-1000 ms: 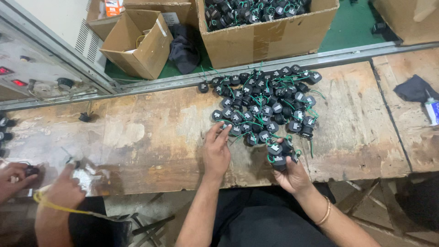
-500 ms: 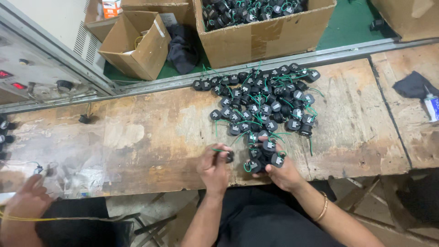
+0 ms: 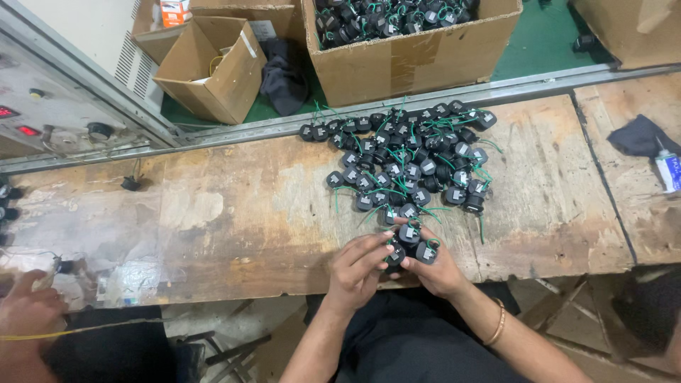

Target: The person picks up black power adapters with green wires from the workbench, winds and secures each wire around the adapter by hand, and places the finished adapters into a cardboard box on the bench, repeating this cycle continuously.

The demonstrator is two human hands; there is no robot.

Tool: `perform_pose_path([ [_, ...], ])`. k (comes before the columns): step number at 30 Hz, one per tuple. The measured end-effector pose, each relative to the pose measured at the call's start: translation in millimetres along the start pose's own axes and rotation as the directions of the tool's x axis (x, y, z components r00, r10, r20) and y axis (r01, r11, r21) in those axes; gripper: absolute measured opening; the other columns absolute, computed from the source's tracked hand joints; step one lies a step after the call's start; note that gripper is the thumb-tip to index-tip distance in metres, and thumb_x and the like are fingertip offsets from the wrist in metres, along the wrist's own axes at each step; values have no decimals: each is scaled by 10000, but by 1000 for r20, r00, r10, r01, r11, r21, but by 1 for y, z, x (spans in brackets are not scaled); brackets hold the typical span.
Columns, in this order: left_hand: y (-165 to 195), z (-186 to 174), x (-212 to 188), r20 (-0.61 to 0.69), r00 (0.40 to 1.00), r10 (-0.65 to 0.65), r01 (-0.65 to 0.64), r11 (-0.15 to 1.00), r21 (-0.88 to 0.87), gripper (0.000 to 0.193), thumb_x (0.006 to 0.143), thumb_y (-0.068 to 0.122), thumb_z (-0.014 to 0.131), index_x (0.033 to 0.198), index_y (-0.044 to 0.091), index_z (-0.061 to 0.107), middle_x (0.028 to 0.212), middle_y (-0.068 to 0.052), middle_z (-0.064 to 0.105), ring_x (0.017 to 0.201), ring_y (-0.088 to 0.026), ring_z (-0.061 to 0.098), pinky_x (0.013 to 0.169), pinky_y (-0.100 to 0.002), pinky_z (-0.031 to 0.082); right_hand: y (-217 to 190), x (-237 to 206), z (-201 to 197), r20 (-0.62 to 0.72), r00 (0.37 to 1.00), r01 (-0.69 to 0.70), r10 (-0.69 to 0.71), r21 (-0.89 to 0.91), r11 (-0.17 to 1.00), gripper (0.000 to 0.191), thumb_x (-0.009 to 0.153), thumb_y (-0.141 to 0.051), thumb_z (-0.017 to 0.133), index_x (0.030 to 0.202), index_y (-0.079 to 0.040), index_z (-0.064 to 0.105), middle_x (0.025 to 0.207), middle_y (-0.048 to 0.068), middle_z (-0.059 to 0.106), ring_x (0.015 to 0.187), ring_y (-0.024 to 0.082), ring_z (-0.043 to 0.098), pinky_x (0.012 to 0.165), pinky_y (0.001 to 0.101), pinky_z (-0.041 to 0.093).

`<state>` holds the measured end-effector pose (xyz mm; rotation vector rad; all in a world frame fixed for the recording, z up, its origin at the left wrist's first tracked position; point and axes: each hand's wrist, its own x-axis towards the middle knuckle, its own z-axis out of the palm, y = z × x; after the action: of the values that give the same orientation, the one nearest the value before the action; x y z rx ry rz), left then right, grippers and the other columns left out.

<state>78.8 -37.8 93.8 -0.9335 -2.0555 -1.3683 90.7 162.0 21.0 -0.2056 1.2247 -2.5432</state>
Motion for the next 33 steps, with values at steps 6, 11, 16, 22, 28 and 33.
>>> perform_pose_path([
  [6, -4, 7, -13, -7, 977, -215, 213, 972, -103, 211, 776, -28, 813, 943, 51, 710, 1078, -134, 766, 982, -282, 759, 838, -353, 606, 9, -1, -13, -2, 987, 148, -162, -385, 911, 707, 860, -75, 805, 1483, 1, 478, 1366, 103, 606, 1255, 198, 578, 1074, 362, 482],
  [11, -5, 28, -16, -54, 851, -523, 479, 814, -329, 235, 827, -4, 838, 831, 53, 610, 945, -104, 788, 875, -226, 758, 772, -332, 604, 12, -5, -19, 84, 968, 240, -239, -597, 765, 665, 843, -142, 829, 1425, 17, 548, 1409, 124, 613, 1343, 218, 563, 1137, 368, 441],
  [16, 13, 31, 0, -15, 948, -318, 318, 947, -39, 132, 834, -23, 772, 925, 67, 739, 978, -73, 775, 939, -252, 755, 834, -352, 604, 9, -5, -14, 67, 996, 63, -56, -101, 993, 930, 806, -202, 882, 1543, -33, 341, 1351, 111, 568, 1257, 216, 575, 1053, 381, 489],
  [22, 14, 22, 15, -90, 988, -126, 136, 984, 115, 206, 813, 97, 818, 977, 51, 702, 1121, -85, 764, 1009, -284, 719, 888, -391, 577, 1, -6, -11, 68, 993, -101, 94, 113, 988, 1033, 798, -233, 874, 1597, -117, 229, 1370, 84, 532, 1182, 240, 614, 916, 458, 579],
  [28, -66, -13, 2, -462, 725, -511, 498, 852, -161, 189, 967, -35, 623, 1133, 27, 688, 1273, -130, 676, 1032, -227, 678, 830, -301, 583, -4, -8, -8, 91, 996, -30, 6, 270, 962, 952, 842, -186, 836, 1595, -146, 254, 1391, 115, 526, 1206, 339, 637, 878, 483, 594],
  [33, -108, -13, -5, -324, 784, -530, 580, 811, 75, 445, 857, -81, 626, 1276, 65, 654, 1263, -118, 602, 878, -185, 654, 767, -281, 557, -4, -7, -2, 30, 999, -34, 29, 174, 984, 819, 842, -113, 811, 1523, -76, 358, 1346, 122, 580, 1203, 342, 654, 964, 505, 593],
])
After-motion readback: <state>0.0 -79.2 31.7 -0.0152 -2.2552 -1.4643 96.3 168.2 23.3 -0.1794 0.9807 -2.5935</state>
